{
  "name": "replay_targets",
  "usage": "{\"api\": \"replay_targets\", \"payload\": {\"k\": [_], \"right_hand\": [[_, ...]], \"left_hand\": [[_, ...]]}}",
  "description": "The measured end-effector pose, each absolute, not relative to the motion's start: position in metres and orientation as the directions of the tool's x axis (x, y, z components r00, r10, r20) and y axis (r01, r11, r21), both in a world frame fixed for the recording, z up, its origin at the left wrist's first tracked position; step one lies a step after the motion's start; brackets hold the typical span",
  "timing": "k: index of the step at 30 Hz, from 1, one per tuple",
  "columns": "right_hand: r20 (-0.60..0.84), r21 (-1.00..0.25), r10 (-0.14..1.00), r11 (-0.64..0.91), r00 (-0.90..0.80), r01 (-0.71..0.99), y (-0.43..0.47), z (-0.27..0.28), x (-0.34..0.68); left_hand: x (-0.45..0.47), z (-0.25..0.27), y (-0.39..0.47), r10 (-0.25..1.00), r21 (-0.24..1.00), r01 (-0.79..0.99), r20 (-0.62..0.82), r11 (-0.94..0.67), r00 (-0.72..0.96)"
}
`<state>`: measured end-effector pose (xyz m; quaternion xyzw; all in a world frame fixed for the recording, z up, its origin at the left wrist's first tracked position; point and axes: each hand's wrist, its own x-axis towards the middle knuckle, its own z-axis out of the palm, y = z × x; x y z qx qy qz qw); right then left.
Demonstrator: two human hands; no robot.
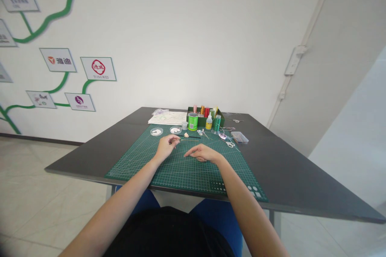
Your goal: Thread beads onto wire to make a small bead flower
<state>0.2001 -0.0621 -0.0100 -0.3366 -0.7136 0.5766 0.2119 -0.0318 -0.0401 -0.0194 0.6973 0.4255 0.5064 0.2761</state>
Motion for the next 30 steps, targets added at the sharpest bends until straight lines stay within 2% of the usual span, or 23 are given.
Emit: {"api": "replay_targets", "payload": {"k": [7,13,20,26,30], "right_hand": [[-0.095,-0.978,0.648,0.079,-0.755,0.191,-0.066,-0.006,0.202],[-0.039,-0.998,0.619,0.022,-0.784,0.067,-0.067,-0.007,0.202],[0.017,-1.0,0.632,0.02,-0.775,-0.005,-0.068,-0.007,0.202],[0.058,-0.998,0.709,0.022,-0.703,-0.061,-0.066,-0.008,0.202],[0.068,-0.997,0.751,0.024,-0.657,-0.076,-0.065,-0.008,0.202]], "left_hand": [[-0.032,-0.021,-0.041,0.825,0.715,0.422,0.533,-0.557,0.187],[-0.033,-0.025,-0.041,0.78,0.583,0.53,0.547,-0.616,0.305],[-0.033,-0.022,-0.047,0.722,0.445,0.574,0.499,-0.688,0.478],[-0.031,-0.02,-0.051,0.689,0.391,0.567,0.431,-0.725,0.582],[-0.03,-0.02,-0.051,0.659,0.403,0.523,0.415,-0.751,0.627]]}}
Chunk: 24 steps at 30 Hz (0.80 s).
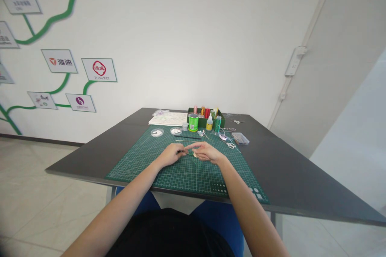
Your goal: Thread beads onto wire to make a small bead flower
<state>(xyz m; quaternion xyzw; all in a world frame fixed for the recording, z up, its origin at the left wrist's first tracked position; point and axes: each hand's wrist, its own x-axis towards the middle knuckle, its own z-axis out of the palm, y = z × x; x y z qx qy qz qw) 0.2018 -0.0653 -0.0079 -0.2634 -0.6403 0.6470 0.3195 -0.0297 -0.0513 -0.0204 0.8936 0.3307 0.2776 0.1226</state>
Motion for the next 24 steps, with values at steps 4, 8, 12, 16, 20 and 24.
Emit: {"api": "replay_targets", "payload": {"k": [4,8,12,16,20,24], "right_hand": [[0.058,-0.997,0.789,0.02,-0.612,-0.069,-0.0642,-0.0076,0.2028],[0.064,-0.998,0.824,0.04,-0.563,-0.055,-0.0631,-0.0062,0.2038],[0.06,-0.998,0.851,0.059,-0.521,-0.017,-0.0619,-0.0054,0.2041],[0.054,-0.998,0.871,0.064,-0.488,0.004,-0.0604,-0.0058,0.2046],[0.038,-0.998,0.885,0.06,-0.464,0.033,-0.0592,-0.0064,0.2051],[-0.002,-0.997,0.893,0.033,-0.451,0.07,-0.0576,-0.0073,0.2049]], "left_hand": [[-0.0294,-0.0204,-0.0509,0.603,0.435,0.434,0.413,-0.789,0.682],[-0.0291,-0.0204,-0.0499,0.576,0.462,0.38,0.427,-0.802,0.697],[-0.0287,-0.0194,-0.0502,0.577,0.5,0.346,0.442,-0.794,0.687],[-0.0283,-0.0169,-0.0515,0.59,0.548,0.308,0.466,-0.778,0.66],[-0.0276,-0.0151,-0.0527,0.618,0.596,0.286,0.479,-0.75,0.623],[-0.0264,-0.0151,-0.0531,0.658,0.65,0.264,0.488,-0.713,0.574]]}}
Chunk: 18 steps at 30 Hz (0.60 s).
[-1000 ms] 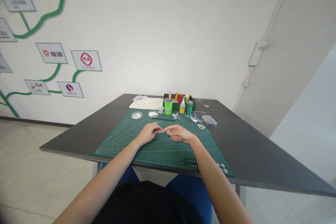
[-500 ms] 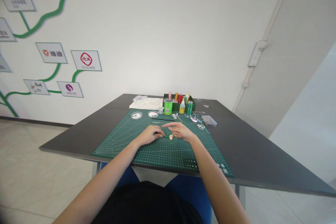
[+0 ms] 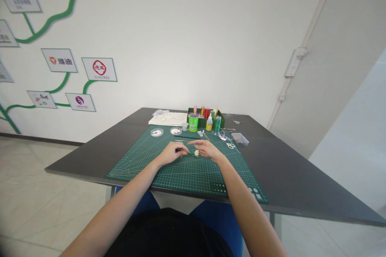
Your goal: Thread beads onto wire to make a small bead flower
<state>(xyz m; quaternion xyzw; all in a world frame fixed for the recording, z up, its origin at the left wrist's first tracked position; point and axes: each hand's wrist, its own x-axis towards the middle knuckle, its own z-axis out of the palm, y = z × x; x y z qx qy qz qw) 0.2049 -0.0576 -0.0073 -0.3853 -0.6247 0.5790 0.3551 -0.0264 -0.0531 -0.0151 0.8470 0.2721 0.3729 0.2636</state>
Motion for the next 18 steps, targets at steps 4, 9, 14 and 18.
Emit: {"api": "replay_targets", "payload": {"k": [4,9,14,18], "right_hand": [[-0.049,-0.994,0.887,-0.001,-0.458,0.106,-0.0559,-0.0096,0.2035],[-0.056,-0.993,0.891,-0.001,-0.451,0.122,-0.0543,-0.0135,0.202],[-0.044,-0.994,0.894,0.007,-0.446,0.112,-0.0537,-0.0152,0.2009],[-0.045,-0.994,0.885,0.007,-0.463,0.109,-0.055,-0.0134,0.2001]], "left_hand": [[-0.0257,-0.0164,-0.0523,0.679,0.684,0.243,0.487,-0.688,0.55],[-0.0253,-0.0202,-0.0498,0.716,0.739,0.206,0.481,-0.641,0.505],[-0.0257,-0.0202,-0.0497,0.715,0.764,0.156,0.483,-0.626,0.506],[-0.0271,-0.0161,-0.0519,0.659,0.682,0.2,0.522,-0.704,0.541]]}}
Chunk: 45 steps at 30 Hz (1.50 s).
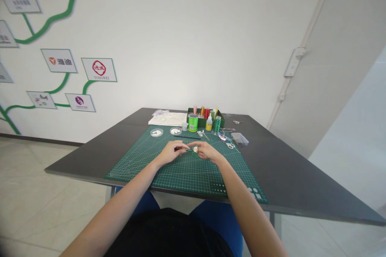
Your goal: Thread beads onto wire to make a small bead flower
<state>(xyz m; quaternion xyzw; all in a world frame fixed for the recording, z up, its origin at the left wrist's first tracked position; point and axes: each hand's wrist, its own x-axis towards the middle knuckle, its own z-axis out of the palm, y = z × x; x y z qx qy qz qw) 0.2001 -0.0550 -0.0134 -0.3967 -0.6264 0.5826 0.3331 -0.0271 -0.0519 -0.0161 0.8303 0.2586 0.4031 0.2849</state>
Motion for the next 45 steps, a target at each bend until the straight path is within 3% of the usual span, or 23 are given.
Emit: {"api": "replay_targets", "payload": {"k": [10,19,23,29,41,45], "right_hand": [[0.003,-1.0,0.878,-0.008,-0.478,-0.02,-0.059,-0.008,0.202],[0.12,-0.976,0.908,0.033,-0.401,-0.217,-0.051,-0.007,0.216],[0.105,-0.98,0.951,0.049,-0.291,-0.194,-0.041,-0.014,0.221],[0.047,-0.988,0.996,0.035,-0.077,-0.147,-0.032,-0.024,0.222],[0.034,-0.995,0.998,0.038,0.053,-0.092,-0.029,-0.025,0.226],[0.077,-0.996,0.992,0.072,0.102,0.044,-0.024,-0.031,0.23]], "left_hand": [[-0.029,-0.014,-0.05,0.634,0.608,0.267,0.533,-0.747,0.561],[-0.03,-0.015,-0.048,0.672,0.647,0.259,0.544,-0.717,0.503],[-0.03,-0.017,-0.045,0.721,0.746,0.173,0.514,-0.643,0.466],[-0.03,-0.016,-0.04,0.793,0.886,-0.131,0.457,-0.445,0.403],[-0.034,-0.017,-0.031,0.918,0.874,-0.388,0.37,-0.293,0.142],[-0.035,-0.017,-0.03,0.935,0.875,-0.395,0.342,-0.281,0.091]]}}
